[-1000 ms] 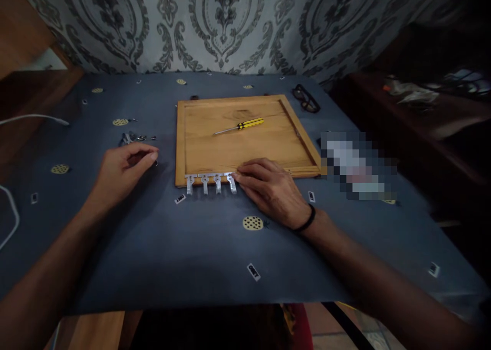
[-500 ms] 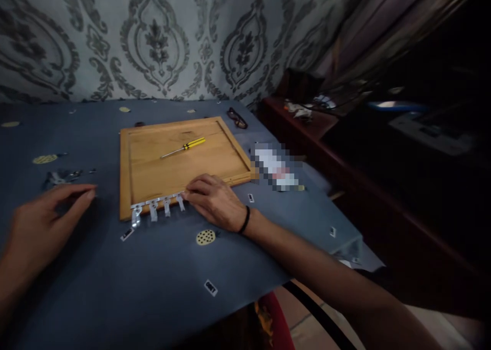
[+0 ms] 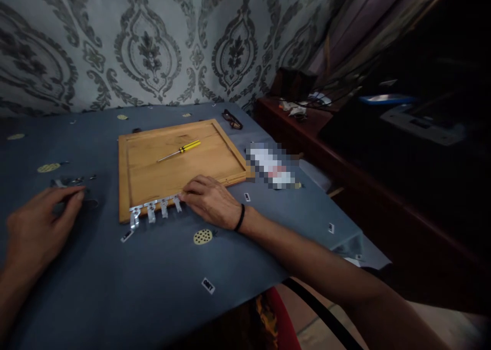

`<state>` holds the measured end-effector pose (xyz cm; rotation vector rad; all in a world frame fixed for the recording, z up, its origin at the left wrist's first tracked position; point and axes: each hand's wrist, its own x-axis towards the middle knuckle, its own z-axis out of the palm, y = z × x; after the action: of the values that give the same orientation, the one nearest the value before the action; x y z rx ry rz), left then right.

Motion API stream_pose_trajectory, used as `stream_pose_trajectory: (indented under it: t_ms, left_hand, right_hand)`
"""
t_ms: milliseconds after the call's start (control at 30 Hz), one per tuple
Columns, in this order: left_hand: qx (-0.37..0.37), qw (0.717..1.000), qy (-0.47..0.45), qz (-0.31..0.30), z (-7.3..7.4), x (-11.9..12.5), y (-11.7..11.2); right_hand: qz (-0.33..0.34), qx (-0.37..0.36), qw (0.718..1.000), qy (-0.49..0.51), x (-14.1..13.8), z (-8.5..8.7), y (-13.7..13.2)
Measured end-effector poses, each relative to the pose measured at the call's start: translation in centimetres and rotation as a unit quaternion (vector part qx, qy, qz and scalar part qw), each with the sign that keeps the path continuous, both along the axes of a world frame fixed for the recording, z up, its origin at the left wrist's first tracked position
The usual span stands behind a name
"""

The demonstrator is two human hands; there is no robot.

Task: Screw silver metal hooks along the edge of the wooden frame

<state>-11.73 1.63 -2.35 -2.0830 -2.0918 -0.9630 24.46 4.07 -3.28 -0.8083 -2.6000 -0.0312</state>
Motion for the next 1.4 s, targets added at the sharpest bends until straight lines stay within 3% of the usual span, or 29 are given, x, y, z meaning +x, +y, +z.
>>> stream_pose_trajectory:
  t_ms: [67, 133, 433, 800, 1100, 1400]
  left_hand:
    - [0.055, 0.998, -0.004, -0.015, 1.3, 1.7, -0.5]
    - [0.058, 0.998, -0.014, -0.026, 1.7, 2.3, -0.3]
    - [0.047, 0.999, 0.0, 0.023, -0.3, -1.4, 1.0]
    - [-0.021, 0.998, 0.031, -0.043, -0.2, -0.6, 0.7]
    - [-0.028, 1.0, 0.011, -0.003, -0.7, -1.4, 1.5]
    - [-0.01, 0.999, 0.011, 0.044, 1.8, -2.2, 5.0]
  right_hand:
    - [0.011, -0.001, 1.0, 0.009, 0.1, 0.0, 0.0]
    - [0.02, 0.003, 1.0, 0.024, 0.1, 0.1, 0.0]
    - [0.058, 0.056, 0.994, 0.07, 0.3, 0.2, 0.5]
    - [0.065, 0.092, 0.991, 0.077, 0.2, 0.3, 0.7]
    - [0.059, 0.052, 0.994, 0.073, 0.5, 0.0, 0.8]
    - [0.056, 0.021, 0.995, 0.079, 0.6, 0.0, 0.8]
